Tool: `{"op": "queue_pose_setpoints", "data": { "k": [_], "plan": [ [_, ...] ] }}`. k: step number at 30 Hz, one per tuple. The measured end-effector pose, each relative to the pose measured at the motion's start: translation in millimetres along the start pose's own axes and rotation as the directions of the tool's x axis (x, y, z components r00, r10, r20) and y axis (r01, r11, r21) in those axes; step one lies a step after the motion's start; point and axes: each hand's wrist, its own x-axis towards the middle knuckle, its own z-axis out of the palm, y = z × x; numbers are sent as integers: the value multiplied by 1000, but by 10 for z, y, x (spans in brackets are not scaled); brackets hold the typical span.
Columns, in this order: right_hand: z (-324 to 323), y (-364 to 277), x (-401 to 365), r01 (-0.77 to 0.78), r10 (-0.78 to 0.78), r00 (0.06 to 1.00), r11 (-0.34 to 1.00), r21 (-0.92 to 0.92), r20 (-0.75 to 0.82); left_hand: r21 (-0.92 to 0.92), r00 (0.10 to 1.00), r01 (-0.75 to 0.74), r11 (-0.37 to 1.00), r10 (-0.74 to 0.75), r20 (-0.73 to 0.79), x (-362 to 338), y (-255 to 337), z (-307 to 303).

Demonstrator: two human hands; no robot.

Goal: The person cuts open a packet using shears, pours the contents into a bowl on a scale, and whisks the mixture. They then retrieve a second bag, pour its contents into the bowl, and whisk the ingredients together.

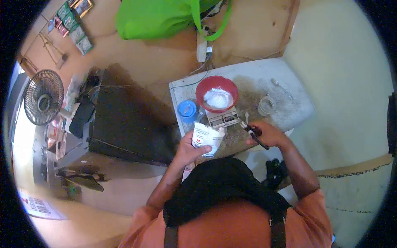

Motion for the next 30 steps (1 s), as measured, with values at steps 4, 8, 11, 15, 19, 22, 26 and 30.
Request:
{"op": "queue_pose_setpoints", "data": {
  "k": [4, 8, 11, 15, 19, 22, 26, 30],
  "plan": [
    [446, 621, 149, -64, 66, 998, 984, -165, 5, 49, 996, -42, 998, 46, -81, -56, -51, -76],
    [971, 1072, 376, 49, -77, 994, 952, -301, -80, 77, 985, -19, 997, 32, -168, -192, -124, -174],
    [1106, 1040, 616, 20, -57, 997, 842, -540, -50, 98, 971, -39, 994, 61, -233, -220, -210, -199],
    [1261, 975, 796, 84, -225, 956, 822, -564, -186, 128, 968, -55, 990, 84, -238, -243, -276, -233],
    [1268, 919, 863, 64, -188, 972, 791, -608, -141, 183, 969, -61, 981, 102, -226, -245, -332, -243],
    [1245, 794, 831, 69, -191, 968, 826, -559, -163, 169, 967, -73, 983, 111, -227, -251, -339, -230],
    [964, 4, 528, 283, -353, 800, 935, -212, -486, 228, 965, -79, 970, 132, -226, -230, -326, -225],
    [748, -826, 162, 461, -565, 671, 825, -325, -480, 244, 958, -144, 959, 197, -209, -213, -354, -206]
  ]
}}
